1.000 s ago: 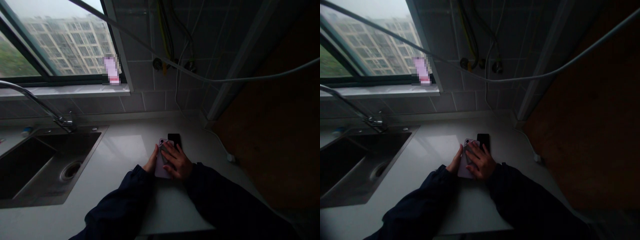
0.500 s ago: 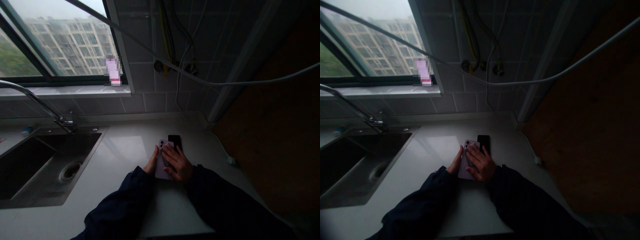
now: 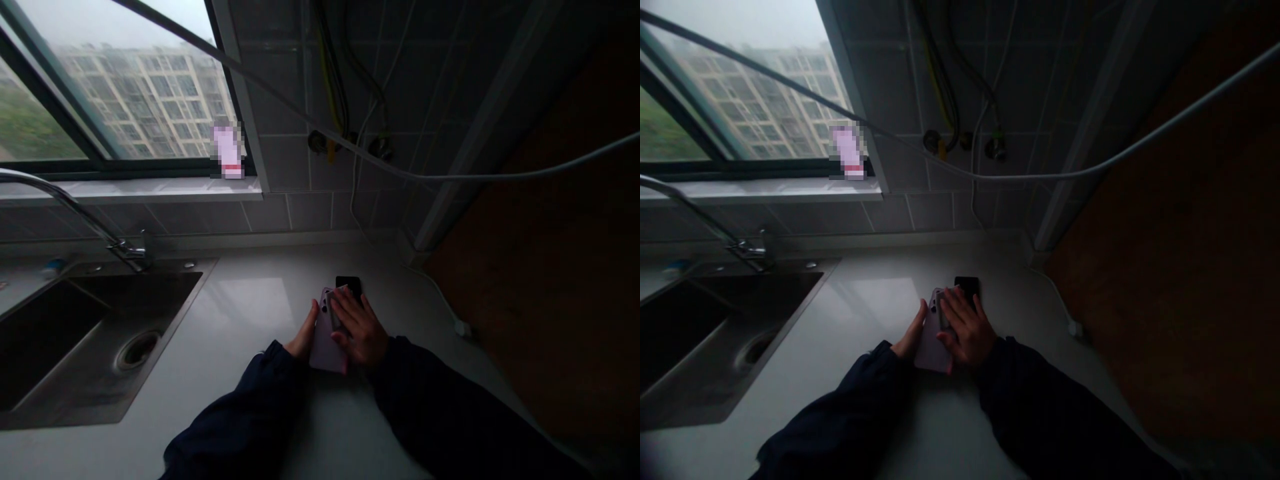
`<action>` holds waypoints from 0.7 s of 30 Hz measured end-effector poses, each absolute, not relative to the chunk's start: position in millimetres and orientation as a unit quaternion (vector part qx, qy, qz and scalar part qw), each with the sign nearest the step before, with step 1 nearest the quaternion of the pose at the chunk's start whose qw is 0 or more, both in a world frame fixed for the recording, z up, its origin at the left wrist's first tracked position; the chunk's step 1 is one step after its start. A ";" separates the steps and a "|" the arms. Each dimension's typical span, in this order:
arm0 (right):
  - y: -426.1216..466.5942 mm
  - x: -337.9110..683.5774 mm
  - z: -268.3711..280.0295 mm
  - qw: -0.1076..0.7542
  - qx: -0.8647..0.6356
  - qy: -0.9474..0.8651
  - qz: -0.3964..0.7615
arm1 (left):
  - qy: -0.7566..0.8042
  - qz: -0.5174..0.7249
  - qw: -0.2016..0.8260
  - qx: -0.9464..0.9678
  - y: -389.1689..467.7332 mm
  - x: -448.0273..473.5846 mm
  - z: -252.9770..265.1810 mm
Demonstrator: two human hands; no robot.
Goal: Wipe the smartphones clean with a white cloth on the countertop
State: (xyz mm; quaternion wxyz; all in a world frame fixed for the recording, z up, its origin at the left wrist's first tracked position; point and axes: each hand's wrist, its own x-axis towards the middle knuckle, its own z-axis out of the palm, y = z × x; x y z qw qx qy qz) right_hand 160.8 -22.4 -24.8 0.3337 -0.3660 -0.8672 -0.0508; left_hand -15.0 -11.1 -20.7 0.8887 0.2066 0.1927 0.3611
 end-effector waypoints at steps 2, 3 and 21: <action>-23.3 161.0 -21.5 0.340 -0.367 -0.864 -0.055 | 0.237 0.350 0.877 0.228 -15.1 -15.1 -17.4; -23.7 160.8 -20.2 0.341 -0.362 -0.866 -0.058 | 0.258 0.345 0.871 0.237 -17.0 -15.0 -15.4; -26.8 158.4 -15.2 0.347 -0.350 -0.868 -0.061 | 0.265 0.338 0.871 0.240 -20.6 -11.8 -20.9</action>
